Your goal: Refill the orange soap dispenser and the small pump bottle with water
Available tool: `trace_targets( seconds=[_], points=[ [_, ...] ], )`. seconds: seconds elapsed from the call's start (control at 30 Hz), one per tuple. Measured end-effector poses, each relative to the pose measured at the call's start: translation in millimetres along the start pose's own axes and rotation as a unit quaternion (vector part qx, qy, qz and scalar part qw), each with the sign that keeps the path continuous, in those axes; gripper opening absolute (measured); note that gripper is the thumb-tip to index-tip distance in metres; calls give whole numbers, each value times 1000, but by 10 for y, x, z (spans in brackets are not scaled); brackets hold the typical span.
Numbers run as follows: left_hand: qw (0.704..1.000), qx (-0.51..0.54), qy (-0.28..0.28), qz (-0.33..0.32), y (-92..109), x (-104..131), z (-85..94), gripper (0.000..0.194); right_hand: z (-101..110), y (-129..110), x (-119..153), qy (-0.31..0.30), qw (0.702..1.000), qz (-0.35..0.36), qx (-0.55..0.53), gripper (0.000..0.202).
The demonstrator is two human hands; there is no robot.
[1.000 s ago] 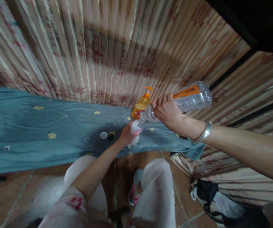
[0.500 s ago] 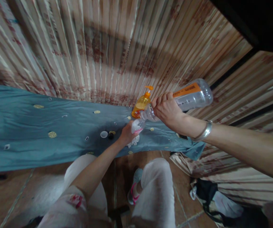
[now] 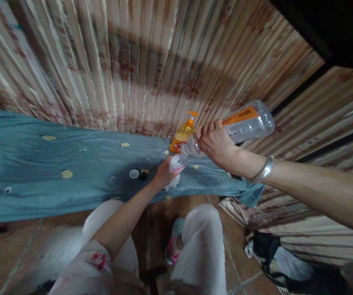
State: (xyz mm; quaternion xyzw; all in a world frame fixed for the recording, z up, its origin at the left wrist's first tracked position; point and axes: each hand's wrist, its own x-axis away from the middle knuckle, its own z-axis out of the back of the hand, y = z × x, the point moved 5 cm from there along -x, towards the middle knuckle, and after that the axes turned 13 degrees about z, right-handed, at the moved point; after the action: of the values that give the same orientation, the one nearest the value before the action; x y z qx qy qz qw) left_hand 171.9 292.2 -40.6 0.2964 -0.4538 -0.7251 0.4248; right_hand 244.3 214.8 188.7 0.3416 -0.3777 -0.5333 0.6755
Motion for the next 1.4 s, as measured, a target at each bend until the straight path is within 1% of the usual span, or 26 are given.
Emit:
trace_targets(
  seconds=[0.13, 0.27, 0.33, 0.43, 0.6, 0.87, 1.0, 1.2, 1.4],
  points=[
    [1000, 6, -2, -9, 9, 7, 4, 58, 17, 3, 9, -2, 1000, 5, -1, 52],
    [1000, 12, 0, -14, -4, 1, 8, 58, 13, 14, 23, 16, 1000, 3, -1, 50],
    [1000, 13, -3, -17, 0, 3, 9, 56, 4, 13, 27, 15, 1000, 6, 9, 51],
    [1000, 8, -4, -8, 19, 16, 15, 55, -13, 10, 28, 10, 1000, 10, 22, 52],
    [1000, -9, -4, 14, 53, 26, 12, 56, -28, 14, 18, 24, 1000, 3, 7, 50],
    [1000, -11, -2, 1, 69, 29, 23, 56, -6, 5, -6, 28, 999, -12, -35, 51],
    [1000, -16, -2, 4, 76, 36, 23, 58, 9, 6, 3, 41, 999, 0, -30, 52],
    [1000, -23, -2, 6, 91, 34, 18, 59, 35, 12, 21, 28, 999, 6, -14, 54],
    [1000, -27, -4, 14, 85, 35, 13, 58, 63, 14, 30, 40, 999, 4, -18, 54]
  ],
)
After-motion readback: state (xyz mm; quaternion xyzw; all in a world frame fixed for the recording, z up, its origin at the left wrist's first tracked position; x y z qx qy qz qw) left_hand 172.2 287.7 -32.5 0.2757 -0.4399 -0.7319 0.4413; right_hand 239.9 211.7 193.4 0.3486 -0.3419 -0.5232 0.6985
